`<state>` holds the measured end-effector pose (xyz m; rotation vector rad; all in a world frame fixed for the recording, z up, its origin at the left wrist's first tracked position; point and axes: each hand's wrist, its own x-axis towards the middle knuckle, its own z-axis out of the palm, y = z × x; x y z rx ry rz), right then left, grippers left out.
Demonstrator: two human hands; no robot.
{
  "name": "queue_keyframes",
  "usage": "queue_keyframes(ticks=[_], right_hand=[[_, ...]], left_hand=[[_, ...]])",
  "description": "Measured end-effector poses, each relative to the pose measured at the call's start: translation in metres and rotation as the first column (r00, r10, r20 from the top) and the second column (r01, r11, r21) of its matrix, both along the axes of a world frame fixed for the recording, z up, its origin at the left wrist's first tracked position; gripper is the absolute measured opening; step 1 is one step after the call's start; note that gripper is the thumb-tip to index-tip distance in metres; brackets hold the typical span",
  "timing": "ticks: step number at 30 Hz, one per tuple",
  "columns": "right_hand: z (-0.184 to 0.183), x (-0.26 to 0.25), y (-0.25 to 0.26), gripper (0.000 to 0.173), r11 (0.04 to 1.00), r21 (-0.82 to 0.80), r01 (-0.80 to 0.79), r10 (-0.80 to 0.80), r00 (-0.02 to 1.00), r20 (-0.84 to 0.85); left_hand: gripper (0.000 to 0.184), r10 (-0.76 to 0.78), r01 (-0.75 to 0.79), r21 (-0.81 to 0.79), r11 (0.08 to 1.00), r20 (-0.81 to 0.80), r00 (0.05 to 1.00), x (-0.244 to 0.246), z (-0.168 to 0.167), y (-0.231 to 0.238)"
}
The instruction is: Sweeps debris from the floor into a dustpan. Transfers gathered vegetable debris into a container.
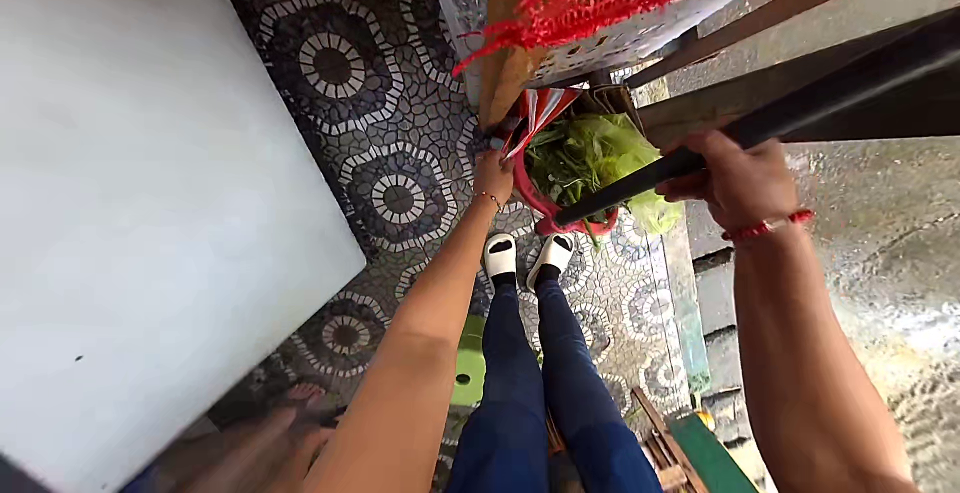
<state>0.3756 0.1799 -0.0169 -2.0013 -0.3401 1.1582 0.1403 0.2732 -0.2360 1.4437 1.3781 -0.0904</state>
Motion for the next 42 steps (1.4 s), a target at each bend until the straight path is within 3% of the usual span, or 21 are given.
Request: queue_keyframes(ticks=[2,6,9,13,15,17,19,22,26,31,35,39,42], right_hand=[[0.002,0.003,-0.005,0.01,0.999,-0.047,0.003,-0.004,1.0,-0.018],[0.015,-0.003,-0.015,0.008,0.999,0.047,-0.018,0.019,1.0,-0.017],[0.006,-0.002,-0.02,0.008,0.999,-0.04,0.022,-0.023,0.999,-0.042],[0.028,-0.003,-0.02,0.007,0.997,0.061,-0.051,0.052,0.998,-0.019],[0.02,-0.006,-0.025,0.007,1.0,-0.017,-0.025,0.024,0.999,-0.023],[0.02,-0.004,-0.03,0.009,0.988,-0.112,-0.102,0.102,0.995,-0.007],[0.036,-0.005,-0.025,0.01,0.978,-0.098,-0.184,0.185,0.983,0.005],[0.046,-0.011,-0.033,0.01,0.985,-0.074,-0.159,0.16,0.987,0.009],[0.046,-0.012,-0.049,0.007,0.967,-0.198,-0.159,0.159,0.987,-0.013],[0.069,-0.017,-0.103,0.005,0.961,-0.236,-0.145,0.151,0.988,0.008],[0.097,-0.024,-0.147,0.011,0.973,-0.212,-0.086,0.114,0.986,0.122],[0.128,-0.028,-0.156,0.013,0.982,-0.136,-0.132,0.16,0.963,0.217],[0.112,-0.023,-0.143,0.014,0.98,-0.004,-0.2,0.195,0.948,0.25]], left_hand=[[0.037,-0.052,0.052,-0.018,0.998,-0.009,0.999,0.002,0.002,-0.002],[0.038,-0.061,0.06,-0.043,0.997,-0.023,0.998,0.003,0.013,0.01],[0.036,-0.121,0.119,-0.04,0.992,-0.051,0.991,0.003,0.013,0.009],[0.039,-0.142,0.14,-0.043,0.989,-0.045,0.989,0.002,0.012,0.021],[0.039,-0.177,0.173,-0.057,0.983,-0.065,0.982,-0.002,0.011,0.022],[0.04,-0.21,0.205,-0.076,0.976,-0.071,0.975,0.001,0.015,0.021],[0.04,-0.225,0.221,-0.071,0.973,-0.06,0.972,0.005,0.019,0.028],[0.039,-0.237,0.231,-0.096,0.968,-0.052,0.97,0.003,0.022,0.021],[0.041,-0.237,0.229,-0.129,0.965,-0.049,0.97,0.007,0.021,0.02],[0.04,-0.235,0.229,-0.138,0.964,-0.03,0.971,0.008,0.021,0.018],[0.04,-0.236,0.226,-0.155,0.962,-0.049,0.971,0.007,0.022,0.02],[0.044,-0.253,0.244,-0.173,0.954,-0.034,0.967,0.006,0.021,0.02],[0.043,-0.308,0.3,-0.156,0.941,-0.027,0.951,0.012,0.024,0.021]])
